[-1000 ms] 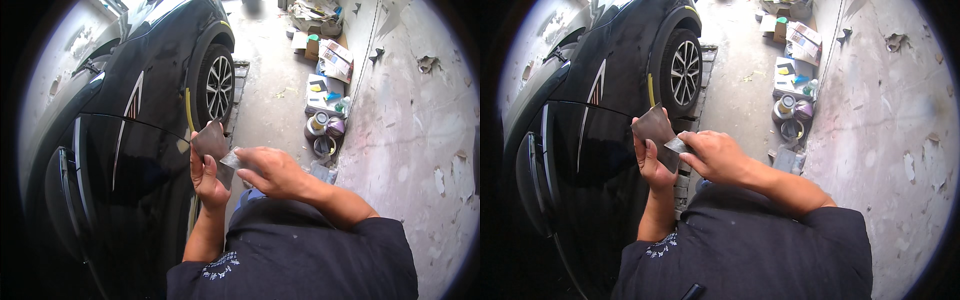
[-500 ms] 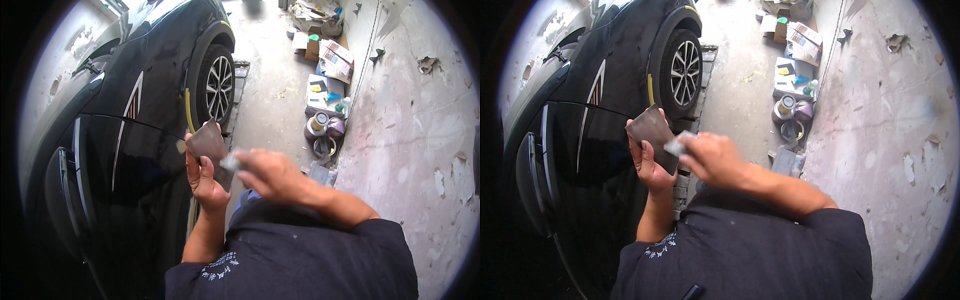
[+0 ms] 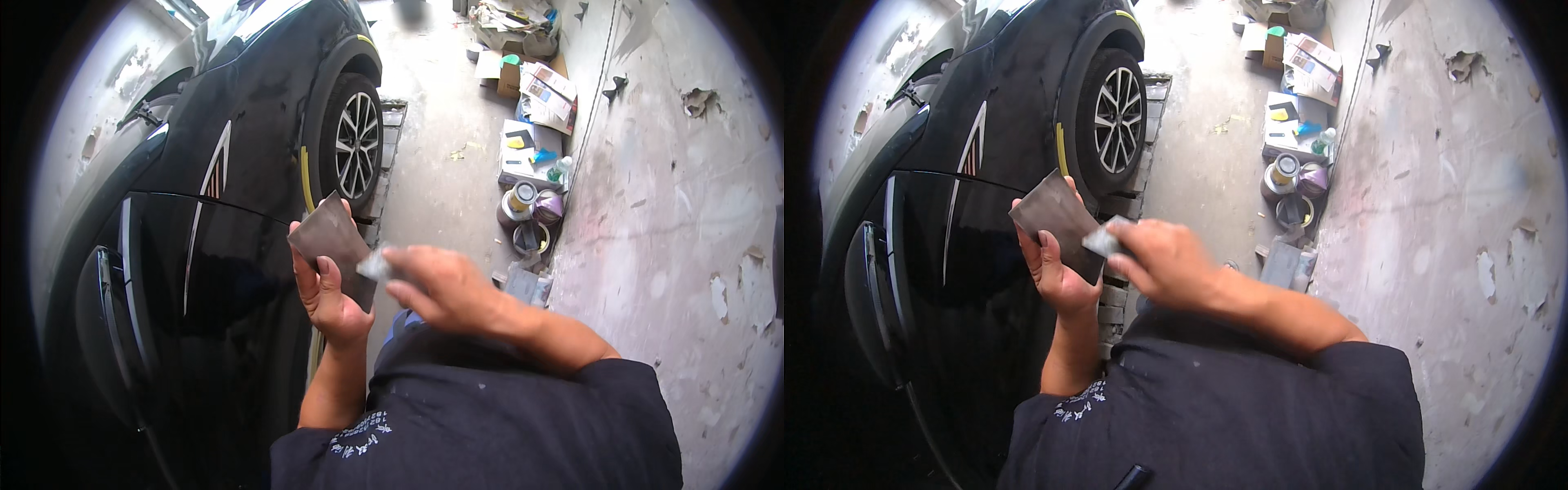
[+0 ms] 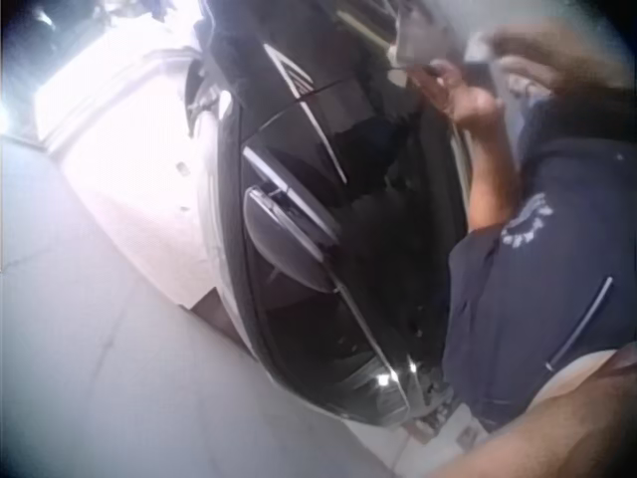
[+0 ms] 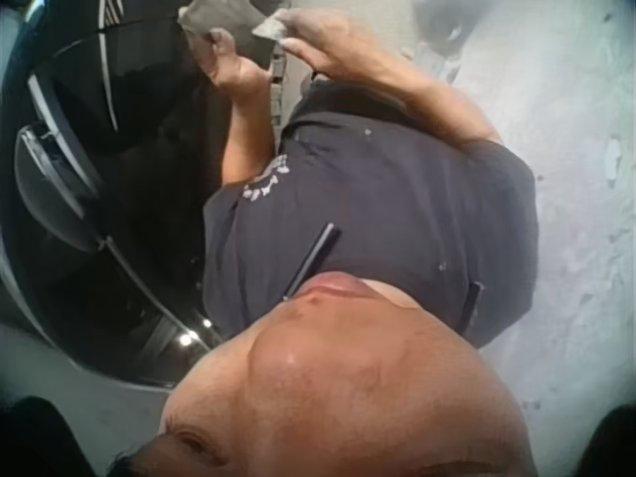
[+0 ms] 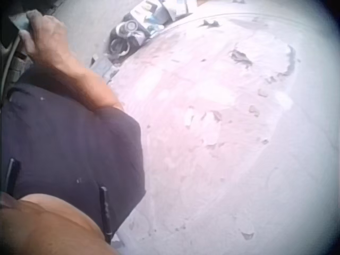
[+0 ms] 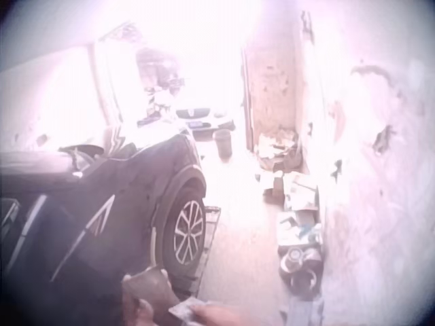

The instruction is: The person applies a yellowish body filler to a black car's side panel using a metal spreader, smoothing it along the lower door area. They then scrape excess filler from the spreader and wipe the tool with a cloth before continuing to spread and smooth the filler on the panel.

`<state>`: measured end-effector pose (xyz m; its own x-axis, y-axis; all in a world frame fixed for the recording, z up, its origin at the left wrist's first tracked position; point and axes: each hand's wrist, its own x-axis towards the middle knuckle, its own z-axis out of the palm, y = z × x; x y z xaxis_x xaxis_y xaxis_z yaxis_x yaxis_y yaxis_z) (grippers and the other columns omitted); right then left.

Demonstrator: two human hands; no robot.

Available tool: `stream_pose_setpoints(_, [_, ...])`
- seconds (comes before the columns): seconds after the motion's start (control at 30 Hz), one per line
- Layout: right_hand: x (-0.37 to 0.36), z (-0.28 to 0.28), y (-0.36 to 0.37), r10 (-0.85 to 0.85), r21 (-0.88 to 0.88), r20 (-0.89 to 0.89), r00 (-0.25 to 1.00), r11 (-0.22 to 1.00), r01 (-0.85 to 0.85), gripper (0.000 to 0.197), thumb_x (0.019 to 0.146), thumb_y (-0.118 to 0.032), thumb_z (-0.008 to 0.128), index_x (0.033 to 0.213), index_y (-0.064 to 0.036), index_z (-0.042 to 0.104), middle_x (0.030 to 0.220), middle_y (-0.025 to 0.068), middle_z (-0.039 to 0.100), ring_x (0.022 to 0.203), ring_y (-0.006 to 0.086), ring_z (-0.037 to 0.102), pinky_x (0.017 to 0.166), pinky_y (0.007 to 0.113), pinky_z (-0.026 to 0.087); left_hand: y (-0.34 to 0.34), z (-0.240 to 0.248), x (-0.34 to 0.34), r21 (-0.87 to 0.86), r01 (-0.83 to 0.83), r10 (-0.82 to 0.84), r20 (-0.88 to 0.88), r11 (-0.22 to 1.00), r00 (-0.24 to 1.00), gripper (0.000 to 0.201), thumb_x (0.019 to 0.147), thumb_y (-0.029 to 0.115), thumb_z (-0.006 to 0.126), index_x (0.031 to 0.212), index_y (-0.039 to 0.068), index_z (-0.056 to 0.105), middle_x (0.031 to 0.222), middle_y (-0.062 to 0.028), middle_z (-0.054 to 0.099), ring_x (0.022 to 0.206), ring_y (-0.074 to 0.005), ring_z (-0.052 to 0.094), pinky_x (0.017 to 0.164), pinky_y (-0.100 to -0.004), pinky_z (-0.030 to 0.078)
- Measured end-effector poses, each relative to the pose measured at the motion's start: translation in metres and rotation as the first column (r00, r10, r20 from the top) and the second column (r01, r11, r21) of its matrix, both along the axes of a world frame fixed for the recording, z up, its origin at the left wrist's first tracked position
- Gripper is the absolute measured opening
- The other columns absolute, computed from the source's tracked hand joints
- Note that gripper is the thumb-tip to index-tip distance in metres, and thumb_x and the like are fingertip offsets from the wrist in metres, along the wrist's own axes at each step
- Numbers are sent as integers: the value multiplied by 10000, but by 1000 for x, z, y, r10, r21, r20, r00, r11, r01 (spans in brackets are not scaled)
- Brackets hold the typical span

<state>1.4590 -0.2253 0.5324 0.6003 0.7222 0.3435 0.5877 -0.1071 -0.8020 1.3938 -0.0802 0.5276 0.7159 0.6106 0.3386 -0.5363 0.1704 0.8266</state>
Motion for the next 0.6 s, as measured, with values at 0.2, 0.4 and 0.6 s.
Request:
stream_pose_setpoints(0.2, [-11,5,-4,45,14,-108,993,999,-44,348,894,-242,647,1159,-25,585,943,208,667,873,381,653,738,452,521,-2,-3,1,76,-52,40,153,996,987,505,1024,130,423,1509,110,282,1488,-242,371,1347,-426,409,1138,-538,311])
stream_pose_setpoints(0.4, [-13,14,-11,114,-32,-122,986,992,-119,392,913,-220,647,1237,-8,582,1087,206,663,1009,353,650,862,407,521,1,1,1,95,-20,6,148,995,989,490,1032,150,419,1504,121,290,1487,-243,364,1346,-450,395,1136,-569,300])
stream_pose_setpoints(0.6, [-4,12,-13,91,-52,-20,996,994,-91,373,891,-206,670,1199,-7,602,1043,212,670,974,372,652,826,420,531,2,7,4,-59,84,-74,151,995,986,477,1025,123,420,1492,119,324,1449,-245,413,1340,-429,415,1136,-545,315])
